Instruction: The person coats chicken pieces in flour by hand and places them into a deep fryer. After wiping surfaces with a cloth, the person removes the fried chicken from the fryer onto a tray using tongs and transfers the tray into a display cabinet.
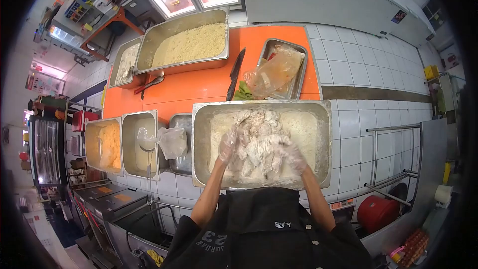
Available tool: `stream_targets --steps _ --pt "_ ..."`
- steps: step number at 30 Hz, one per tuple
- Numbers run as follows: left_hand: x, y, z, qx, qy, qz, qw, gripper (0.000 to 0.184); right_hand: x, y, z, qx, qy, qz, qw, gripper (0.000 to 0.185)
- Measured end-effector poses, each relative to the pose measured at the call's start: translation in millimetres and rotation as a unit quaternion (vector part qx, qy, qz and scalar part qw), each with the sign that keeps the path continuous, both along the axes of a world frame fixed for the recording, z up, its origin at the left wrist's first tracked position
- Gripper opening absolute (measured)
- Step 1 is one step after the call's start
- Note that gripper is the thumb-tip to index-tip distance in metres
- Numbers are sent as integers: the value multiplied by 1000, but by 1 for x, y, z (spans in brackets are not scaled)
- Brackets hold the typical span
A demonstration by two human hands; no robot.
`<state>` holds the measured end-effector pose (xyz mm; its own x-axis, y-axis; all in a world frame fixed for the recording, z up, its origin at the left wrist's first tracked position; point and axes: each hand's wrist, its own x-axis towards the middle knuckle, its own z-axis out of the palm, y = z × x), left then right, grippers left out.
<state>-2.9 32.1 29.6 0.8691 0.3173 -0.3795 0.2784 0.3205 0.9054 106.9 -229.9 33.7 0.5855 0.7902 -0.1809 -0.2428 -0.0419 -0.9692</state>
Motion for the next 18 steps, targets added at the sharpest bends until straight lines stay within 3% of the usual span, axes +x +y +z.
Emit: stream_targets --steps 1,2,4,5,7,9,11,13,14,15,17,18 --pt "5 13 -10 1 1 -5 1000 53 8 3 40 -33 -82 -60 994 43" --pt "9 27 -33 160 -16 28 987 51 18 3 49 -60 -134 -107 983 43" --pt "21 43 -36 318 -38 51 946 49 37 -2 27 -197 -149 -169 954 44" --pt "27 46 -25 285 12 26 958 53 46 1 14 -259 -120 -176 942 44" --pt "37 43 -22 257 62 -8 964 58 55 24 1 -237 14 -174 956 45" --pt "50 19 -37 366 118 -71 920 72 53 63 8 -68 259 -174 948 49" --pt "56 -2 -39 313 201 -132 919 81 47 79 -65 -9 232 -140 963 47" --pt "53 2 -99 253 79 -56 962 60 49 92 -80 55 197 -103 973 45" --pt "48 20 -113 236 179 -181 938 64 43 92 -64 -20 159 -91 983 48" --pt "41 15 -97 235 184 -185 936 64 35 87 -57 -99 124 -77 984 50" --pt "32 5 -58 151 -7 -188 970 67 32 77 -52 -85 206 -65 973 52" --pt "31 1 -46 150 -7 -185 971 67 35 70 -65 -84 152 -44 984 52"
